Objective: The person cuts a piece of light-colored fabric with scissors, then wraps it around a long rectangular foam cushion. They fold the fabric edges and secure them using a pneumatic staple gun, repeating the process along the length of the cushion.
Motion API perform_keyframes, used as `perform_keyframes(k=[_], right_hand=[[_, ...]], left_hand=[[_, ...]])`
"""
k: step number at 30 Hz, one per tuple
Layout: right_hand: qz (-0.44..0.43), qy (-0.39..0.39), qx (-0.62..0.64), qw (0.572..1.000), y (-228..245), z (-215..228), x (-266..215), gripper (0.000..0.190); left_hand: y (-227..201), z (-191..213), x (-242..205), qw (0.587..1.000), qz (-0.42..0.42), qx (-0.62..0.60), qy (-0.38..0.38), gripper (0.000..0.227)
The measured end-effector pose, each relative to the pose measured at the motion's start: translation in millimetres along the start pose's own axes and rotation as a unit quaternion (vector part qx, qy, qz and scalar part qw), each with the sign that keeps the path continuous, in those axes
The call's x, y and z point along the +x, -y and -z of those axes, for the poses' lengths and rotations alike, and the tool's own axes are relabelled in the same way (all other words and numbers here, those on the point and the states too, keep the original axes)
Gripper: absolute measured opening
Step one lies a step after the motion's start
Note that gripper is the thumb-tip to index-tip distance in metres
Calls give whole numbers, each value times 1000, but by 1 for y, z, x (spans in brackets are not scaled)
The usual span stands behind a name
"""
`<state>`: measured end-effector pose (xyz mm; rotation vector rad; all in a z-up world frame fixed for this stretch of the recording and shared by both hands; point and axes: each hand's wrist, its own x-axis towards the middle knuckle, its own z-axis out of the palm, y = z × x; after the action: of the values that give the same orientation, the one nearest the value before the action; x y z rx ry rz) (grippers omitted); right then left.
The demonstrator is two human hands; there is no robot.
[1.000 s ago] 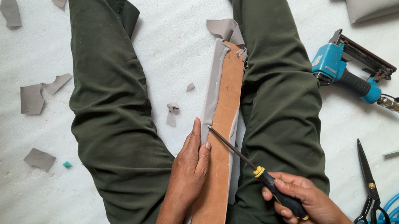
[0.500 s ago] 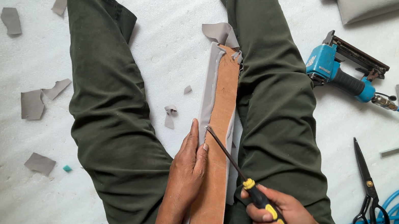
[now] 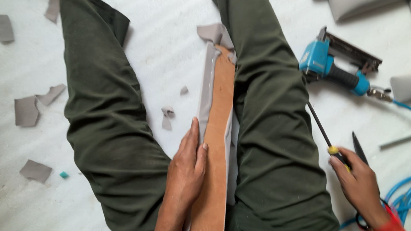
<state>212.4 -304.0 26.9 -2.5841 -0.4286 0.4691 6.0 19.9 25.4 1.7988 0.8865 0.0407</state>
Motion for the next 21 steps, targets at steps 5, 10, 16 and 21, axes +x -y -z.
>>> perform_keyframes(k=[5, 10, 16, 21], right_hand=[[129, -100, 90, 983, 74, -8, -10, 25], [-72, 278, 460, 840, 171, -92, 21, 28], [-126, 264, 493, 819, 191, -129, 54, 21], [-151, 316, 425, 835, 196, -120, 62, 25]], left_hand=[[-3, 2, -7, 999, -26, 43, -14, 61], [-29, 0, -8, 993, -27, 113, -18, 59], [-42, -6, -14, 976, -12, 217, -14, 63], [-42, -14, -15, 964, -63, 255, -47, 66]])
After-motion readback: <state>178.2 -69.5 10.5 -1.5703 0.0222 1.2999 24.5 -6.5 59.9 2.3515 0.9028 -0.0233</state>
